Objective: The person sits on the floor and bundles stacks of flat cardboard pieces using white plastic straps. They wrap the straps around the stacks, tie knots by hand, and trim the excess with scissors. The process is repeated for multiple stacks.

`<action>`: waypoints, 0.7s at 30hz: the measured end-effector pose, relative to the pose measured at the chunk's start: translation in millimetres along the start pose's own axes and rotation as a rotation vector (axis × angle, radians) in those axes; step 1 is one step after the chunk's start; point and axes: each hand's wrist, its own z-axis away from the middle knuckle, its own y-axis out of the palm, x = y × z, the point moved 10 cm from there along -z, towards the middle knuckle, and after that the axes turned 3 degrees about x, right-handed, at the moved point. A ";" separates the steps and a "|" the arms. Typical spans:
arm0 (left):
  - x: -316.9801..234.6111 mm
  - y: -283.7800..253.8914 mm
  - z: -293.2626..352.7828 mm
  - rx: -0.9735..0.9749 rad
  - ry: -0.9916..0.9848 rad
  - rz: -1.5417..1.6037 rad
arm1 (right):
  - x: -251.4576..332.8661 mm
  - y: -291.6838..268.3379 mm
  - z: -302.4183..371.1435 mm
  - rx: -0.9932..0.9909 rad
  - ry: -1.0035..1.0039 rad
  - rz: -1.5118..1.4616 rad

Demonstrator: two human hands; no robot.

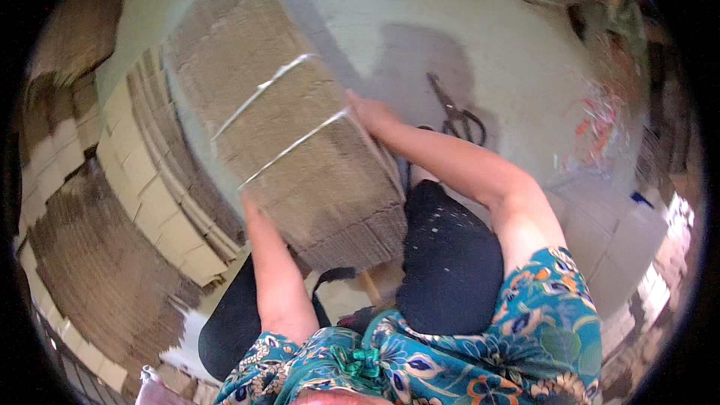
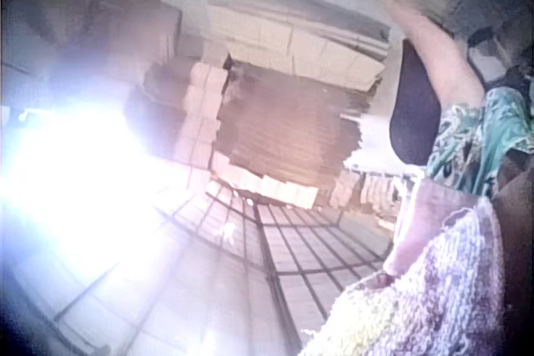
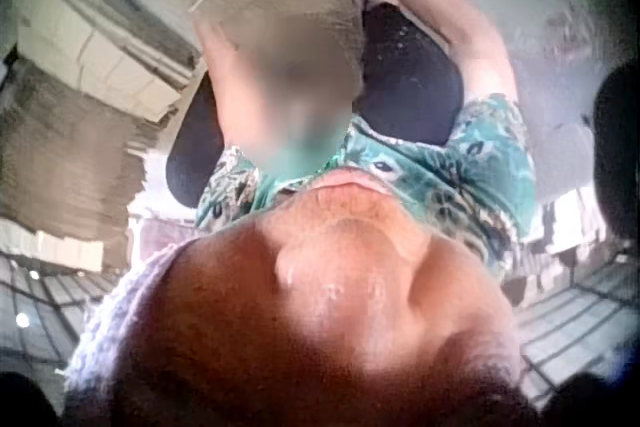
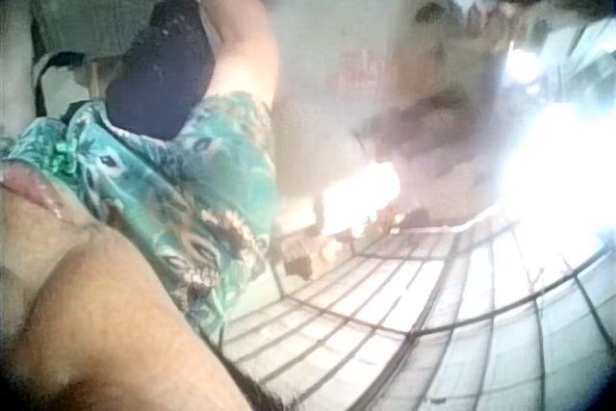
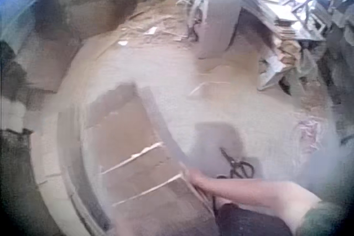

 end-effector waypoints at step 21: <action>-195.5 417.3 145.3 0.521 1.159 -1.352 | 267.8 -235.1 131.7 -0.101 -0.954 -1.264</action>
